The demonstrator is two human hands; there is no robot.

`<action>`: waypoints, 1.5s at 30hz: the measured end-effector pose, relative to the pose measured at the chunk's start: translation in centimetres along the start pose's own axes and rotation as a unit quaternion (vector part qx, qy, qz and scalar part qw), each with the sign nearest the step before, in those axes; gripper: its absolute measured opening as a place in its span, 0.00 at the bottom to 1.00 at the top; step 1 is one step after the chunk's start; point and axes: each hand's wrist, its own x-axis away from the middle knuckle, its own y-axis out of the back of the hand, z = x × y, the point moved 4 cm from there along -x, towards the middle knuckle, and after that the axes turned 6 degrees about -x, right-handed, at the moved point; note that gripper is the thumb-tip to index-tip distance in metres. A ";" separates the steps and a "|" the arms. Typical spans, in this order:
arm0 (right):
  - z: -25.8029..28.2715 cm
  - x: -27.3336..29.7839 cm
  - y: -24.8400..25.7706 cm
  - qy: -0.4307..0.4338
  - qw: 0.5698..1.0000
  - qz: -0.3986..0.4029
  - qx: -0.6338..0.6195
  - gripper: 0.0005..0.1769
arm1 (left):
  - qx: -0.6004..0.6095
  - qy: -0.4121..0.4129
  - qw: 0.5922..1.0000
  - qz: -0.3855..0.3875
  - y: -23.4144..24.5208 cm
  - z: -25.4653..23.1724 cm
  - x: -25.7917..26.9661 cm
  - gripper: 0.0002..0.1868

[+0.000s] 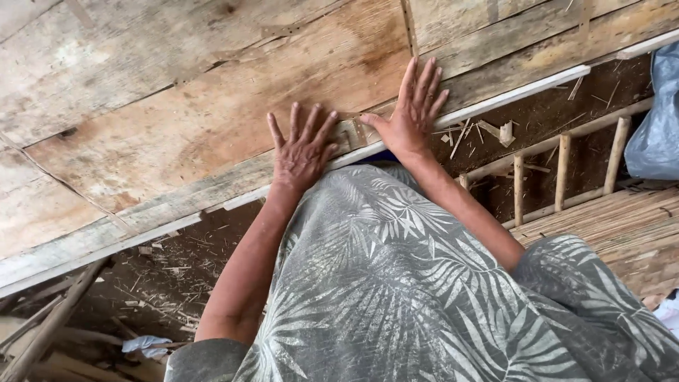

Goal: Cutting and fitting thin wood strips or veneer onto a wooden panel using a utility knife

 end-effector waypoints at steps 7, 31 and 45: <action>-1.3 0.6 3.1 -0.003 1.000 0.012 -0.005 0.84 | -0.010 0.012 1.000 -0.021 0.2 0.0 0.1 0.34; 6.1 -13.3 10.9 0.115 0.983 0.023 0.143 0.51 | -0.053 0.008 0.998 -0.025 -1.1 1.0 -0.7 0.36; 3.0 -7.7 9.5 0.138 0.959 0.127 0.211 0.48 | 0.036 0.007 0.999 -0.011 -1.4 0.9 -0.4 0.37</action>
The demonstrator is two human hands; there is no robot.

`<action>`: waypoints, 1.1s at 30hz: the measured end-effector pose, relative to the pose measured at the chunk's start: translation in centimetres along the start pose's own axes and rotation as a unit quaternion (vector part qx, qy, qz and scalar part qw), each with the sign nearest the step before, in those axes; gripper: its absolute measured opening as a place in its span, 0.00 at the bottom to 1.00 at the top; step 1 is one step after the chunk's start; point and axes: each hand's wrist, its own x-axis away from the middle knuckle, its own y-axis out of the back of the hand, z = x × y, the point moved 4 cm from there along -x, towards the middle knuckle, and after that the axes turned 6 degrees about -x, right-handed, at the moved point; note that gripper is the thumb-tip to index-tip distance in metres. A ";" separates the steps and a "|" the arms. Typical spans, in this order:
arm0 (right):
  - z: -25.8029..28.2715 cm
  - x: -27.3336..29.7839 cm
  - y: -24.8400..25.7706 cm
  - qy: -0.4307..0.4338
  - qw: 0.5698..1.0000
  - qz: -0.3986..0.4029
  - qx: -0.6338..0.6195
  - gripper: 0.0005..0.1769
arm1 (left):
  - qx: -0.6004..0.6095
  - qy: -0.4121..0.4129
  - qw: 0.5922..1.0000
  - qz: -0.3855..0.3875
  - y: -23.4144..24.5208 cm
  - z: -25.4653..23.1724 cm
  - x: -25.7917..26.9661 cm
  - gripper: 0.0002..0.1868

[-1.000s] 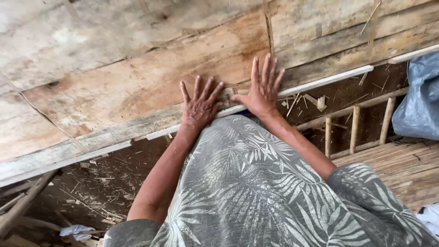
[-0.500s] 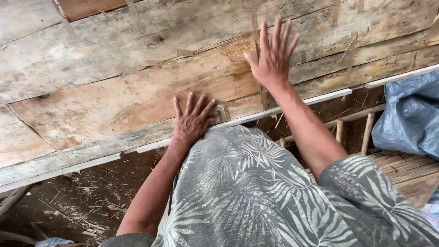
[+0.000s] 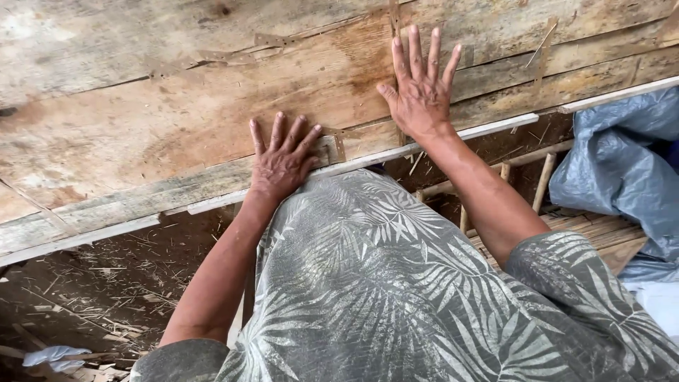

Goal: Cutting and fitting thin wood strips or veneer onto a wooden panel using a utility knife

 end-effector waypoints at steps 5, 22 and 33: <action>-1.0 2.5 -4.3 -0.012 1.000 0.012 0.024 0.51 | 0.037 -0.014 0.998 -0.058 0.3 -0.1 0.3 0.35; -1.7 12.3 -10.1 0.039 0.996 -0.064 -0.049 0.44 | 0.035 0.030 0.998 -0.037 -0.4 -0.2 0.5 0.35; 1.3 8.3 -4.0 0.159 0.962 -0.206 -0.078 0.33 | 0.022 0.094 0.993 -0.073 2.6 0.2 -0.1 0.39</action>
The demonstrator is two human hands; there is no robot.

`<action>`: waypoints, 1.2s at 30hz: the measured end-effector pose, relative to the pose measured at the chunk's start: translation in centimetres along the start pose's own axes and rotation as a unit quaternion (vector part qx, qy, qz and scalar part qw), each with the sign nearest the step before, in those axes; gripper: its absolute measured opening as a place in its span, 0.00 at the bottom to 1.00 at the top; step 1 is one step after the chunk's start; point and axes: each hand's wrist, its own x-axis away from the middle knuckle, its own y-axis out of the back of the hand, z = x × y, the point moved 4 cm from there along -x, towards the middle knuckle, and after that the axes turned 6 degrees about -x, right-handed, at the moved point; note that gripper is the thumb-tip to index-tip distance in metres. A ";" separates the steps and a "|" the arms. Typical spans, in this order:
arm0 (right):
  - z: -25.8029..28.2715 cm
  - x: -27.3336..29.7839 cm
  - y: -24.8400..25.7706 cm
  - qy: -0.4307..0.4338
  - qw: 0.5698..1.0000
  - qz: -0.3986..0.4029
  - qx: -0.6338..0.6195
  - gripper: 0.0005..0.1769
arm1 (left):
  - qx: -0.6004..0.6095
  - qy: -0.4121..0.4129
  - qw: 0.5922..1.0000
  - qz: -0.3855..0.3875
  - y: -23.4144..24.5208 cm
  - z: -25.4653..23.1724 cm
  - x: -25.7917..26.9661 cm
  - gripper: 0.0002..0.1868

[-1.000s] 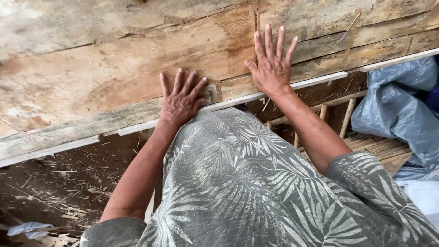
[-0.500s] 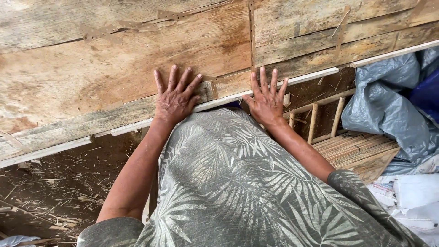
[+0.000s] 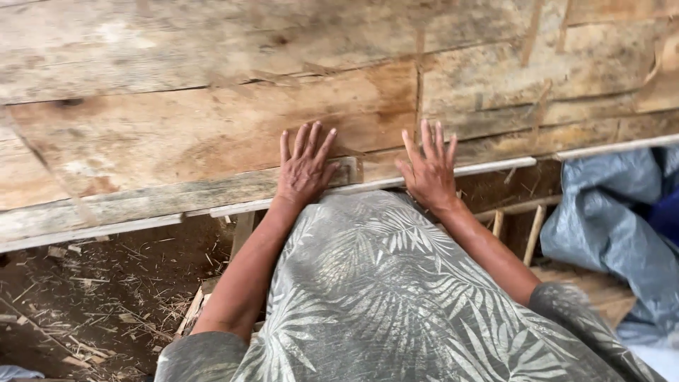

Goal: Cutting and fitting thin wood strips or veneer onto a wooden panel using a utility knife

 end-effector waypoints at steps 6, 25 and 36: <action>6.3 -14.0 -0.5 0.150 0.988 -0.025 0.039 0.45 | -0.012 0.184 0.981 -0.059 3.8 3.5 -3.7 0.41; 7.2 -18.5 2.0 0.231 0.970 -0.056 0.054 0.33 | -0.032 0.206 0.961 -0.181 5.8 8.6 -7.3 0.38; 12.5 -39.2 3.3 0.096 0.991 -0.093 0.009 0.42 | -0.053 0.227 0.954 -0.190 8.8 11.4 -13.2 0.41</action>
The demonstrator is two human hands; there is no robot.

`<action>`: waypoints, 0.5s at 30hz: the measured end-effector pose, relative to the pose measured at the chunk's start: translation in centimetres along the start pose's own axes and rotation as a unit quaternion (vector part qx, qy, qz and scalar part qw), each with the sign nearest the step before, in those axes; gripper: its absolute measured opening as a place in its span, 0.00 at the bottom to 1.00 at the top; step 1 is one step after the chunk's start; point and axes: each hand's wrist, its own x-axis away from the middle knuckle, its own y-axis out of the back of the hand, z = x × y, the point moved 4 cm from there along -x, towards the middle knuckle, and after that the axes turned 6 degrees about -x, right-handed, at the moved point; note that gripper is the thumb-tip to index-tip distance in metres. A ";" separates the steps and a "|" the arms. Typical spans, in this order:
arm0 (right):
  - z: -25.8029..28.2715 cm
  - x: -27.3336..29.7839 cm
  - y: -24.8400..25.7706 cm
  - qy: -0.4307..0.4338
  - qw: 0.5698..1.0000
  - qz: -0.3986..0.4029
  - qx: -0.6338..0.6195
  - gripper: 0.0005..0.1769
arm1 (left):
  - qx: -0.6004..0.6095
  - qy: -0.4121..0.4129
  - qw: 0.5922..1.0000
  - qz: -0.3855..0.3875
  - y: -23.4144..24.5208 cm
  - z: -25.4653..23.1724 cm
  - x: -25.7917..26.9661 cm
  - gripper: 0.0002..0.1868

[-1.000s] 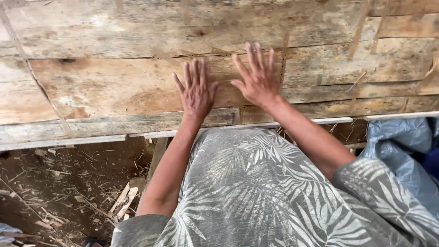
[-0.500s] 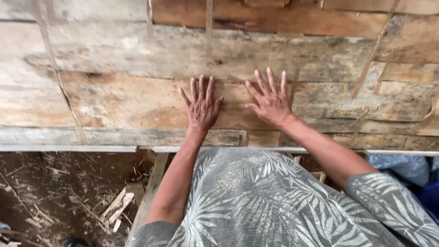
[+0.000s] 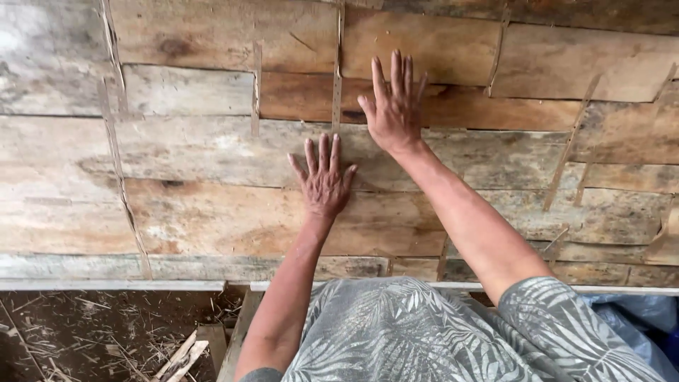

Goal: Cutting and fitting thin wood strips or veneer onto a wooden panel using a utility knife

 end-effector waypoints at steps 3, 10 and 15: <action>-0.3 -4.8 -0.3 -0.060 0.996 0.056 0.042 0.43 | 0.000 0.000 1.000 -0.011 -0.6 0.3 -0.1 0.41; -5.6 -4.1 1.2 -0.143 0.981 0.115 0.062 0.53 | -0.014 -0.016 1.000 0.005 -1.8 0.2 0.1 0.43; -13.7 -0.3 3.8 -0.174 0.980 0.025 0.089 0.43 | 0.027 0.010 0.999 -0.025 -2.0 -0.6 1.1 0.43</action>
